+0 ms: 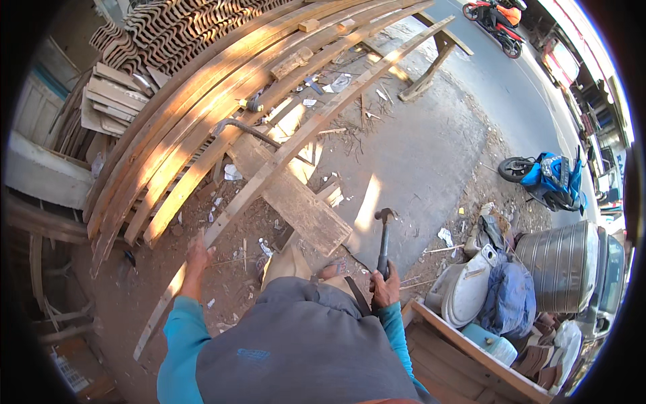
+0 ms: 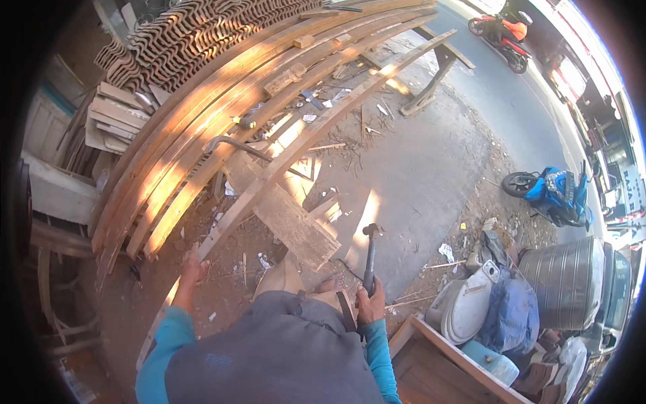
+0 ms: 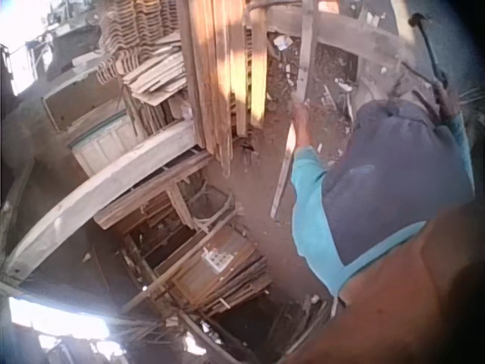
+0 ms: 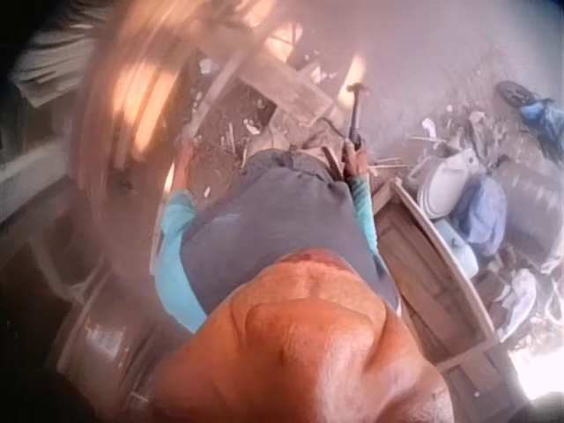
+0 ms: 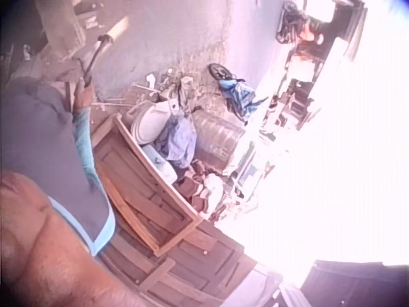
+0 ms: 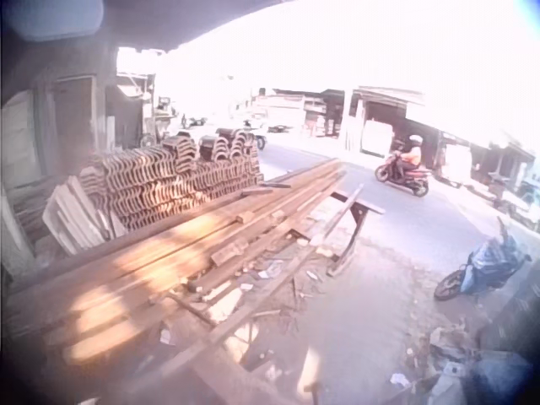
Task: The person removes nails from wooden planks using pincers and a claw hammer.
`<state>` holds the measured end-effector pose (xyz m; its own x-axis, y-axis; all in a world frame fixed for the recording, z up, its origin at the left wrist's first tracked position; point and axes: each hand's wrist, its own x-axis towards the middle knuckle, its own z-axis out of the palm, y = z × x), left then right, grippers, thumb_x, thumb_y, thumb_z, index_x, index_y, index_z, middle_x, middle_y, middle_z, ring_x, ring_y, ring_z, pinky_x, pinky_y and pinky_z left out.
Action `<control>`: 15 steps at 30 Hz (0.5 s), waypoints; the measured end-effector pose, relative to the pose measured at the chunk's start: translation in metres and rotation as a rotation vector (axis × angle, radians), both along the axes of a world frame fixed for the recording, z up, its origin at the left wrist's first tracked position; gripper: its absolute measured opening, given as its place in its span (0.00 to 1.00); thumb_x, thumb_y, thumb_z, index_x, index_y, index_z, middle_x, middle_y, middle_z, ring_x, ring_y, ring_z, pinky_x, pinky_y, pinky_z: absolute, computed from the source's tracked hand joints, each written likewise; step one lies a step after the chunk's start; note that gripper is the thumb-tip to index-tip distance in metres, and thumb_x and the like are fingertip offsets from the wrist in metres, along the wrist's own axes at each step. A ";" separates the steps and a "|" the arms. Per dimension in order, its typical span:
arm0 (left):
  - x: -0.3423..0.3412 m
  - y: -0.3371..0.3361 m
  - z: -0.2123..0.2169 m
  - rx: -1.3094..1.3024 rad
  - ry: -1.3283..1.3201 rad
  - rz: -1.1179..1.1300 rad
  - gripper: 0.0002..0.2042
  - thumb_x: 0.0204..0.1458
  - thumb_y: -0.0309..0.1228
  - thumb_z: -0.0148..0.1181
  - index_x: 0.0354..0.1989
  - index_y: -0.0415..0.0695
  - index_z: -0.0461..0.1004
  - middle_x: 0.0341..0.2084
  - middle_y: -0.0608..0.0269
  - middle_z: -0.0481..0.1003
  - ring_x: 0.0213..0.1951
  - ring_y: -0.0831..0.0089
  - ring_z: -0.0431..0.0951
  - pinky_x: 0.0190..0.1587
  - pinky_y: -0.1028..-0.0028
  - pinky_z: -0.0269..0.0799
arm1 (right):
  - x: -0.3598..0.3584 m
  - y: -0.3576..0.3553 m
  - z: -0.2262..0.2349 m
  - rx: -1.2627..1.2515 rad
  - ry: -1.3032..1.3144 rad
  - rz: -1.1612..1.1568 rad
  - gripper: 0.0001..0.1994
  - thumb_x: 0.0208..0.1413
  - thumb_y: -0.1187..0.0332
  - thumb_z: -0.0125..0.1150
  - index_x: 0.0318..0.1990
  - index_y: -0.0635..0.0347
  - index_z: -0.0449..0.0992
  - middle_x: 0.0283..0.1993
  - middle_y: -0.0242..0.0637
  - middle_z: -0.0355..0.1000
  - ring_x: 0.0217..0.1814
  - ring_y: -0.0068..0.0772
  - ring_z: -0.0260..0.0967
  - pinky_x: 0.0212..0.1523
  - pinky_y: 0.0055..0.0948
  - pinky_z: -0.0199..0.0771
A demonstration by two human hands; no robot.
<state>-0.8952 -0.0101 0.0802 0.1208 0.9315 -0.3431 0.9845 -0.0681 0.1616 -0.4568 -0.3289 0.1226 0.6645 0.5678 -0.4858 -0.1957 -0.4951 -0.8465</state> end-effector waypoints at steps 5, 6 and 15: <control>0.053 -0.047 0.029 0.576 -0.120 0.030 0.32 0.52 0.35 0.65 0.64 0.39 0.60 0.54 0.43 0.69 0.57 0.46 0.68 0.61 0.53 0.63 | 0.092 -0.019 0.030 0.144 0.129 -0.073 0.30 0.56 0.72 0.54 0.68 0.60 0.61 0.31 0.38 0.71 0.24 0.27 0.69 0.24 0.27 0.74; 0.054 -0.059 0.024 0.607 -0.126 0.016 0.29 0.53 0.34 0.63 0.62 0.40 0.62 0.52 0.44 0.70 0.56 0.46 0.69 0.60 0.53 0.63 | 0.108 -0.023 0.025 0.159 0.215 -0.084 0.27 0.57 0.70 0.54 0.66 0.62 0.65 0.31 0.39 0.72 0.24 0.28 0.70 0.24 0.28 0.75; 0.282 -0.090 -0.004 0.378 -0.487 -0.292 0.25 0.56 0.32 0.54 0.64 0.41 0.64 0.60 0.43 0.63 0.61 0.46 0.63 0.64 0.52 0.58 | 0.175 0.005 0.017 0.406 0.473 -0.178 0.25 0.65 0.54 0.45 0.59 0.67 0.63 0.42 0.52 0.77 0.43 0.45 0.80 0.30 0.32 0.80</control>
